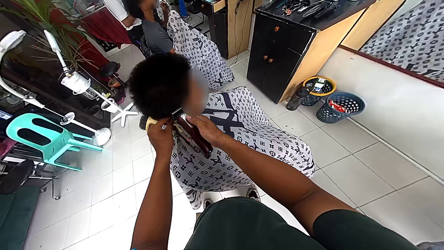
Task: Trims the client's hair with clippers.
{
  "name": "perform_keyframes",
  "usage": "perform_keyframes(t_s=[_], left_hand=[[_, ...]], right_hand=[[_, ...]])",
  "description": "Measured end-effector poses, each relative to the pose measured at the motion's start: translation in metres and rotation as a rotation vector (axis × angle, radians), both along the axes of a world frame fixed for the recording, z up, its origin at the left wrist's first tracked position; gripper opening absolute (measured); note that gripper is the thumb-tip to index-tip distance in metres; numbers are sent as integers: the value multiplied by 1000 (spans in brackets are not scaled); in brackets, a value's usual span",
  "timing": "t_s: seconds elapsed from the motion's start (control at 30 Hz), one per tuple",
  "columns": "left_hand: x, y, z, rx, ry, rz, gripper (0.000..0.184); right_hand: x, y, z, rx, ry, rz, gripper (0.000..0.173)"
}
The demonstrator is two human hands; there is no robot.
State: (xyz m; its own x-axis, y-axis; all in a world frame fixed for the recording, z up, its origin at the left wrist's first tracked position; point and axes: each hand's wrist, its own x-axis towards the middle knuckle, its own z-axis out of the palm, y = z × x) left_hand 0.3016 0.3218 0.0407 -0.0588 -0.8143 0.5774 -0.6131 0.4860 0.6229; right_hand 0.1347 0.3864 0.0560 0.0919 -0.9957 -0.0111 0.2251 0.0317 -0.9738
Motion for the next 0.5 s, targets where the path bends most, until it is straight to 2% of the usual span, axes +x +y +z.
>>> perform_keyframes(t_s=[0.1,0.23,0.37,0.5], left_hand=[[1,-1,0,-13,10,-13,9],[-1,0,0,-5,21,-21,9],[0,-1,-1,-12,8,-27,9],[-1,0,0,-15,22,-54,10]], right_hand=[[-5,0,0,21,69,18,41],[-5,0,2,-57,22,-21,42],[-11,-4,-2,26,66,18,42],[-13,-1,2,-71,57,-18,41]])
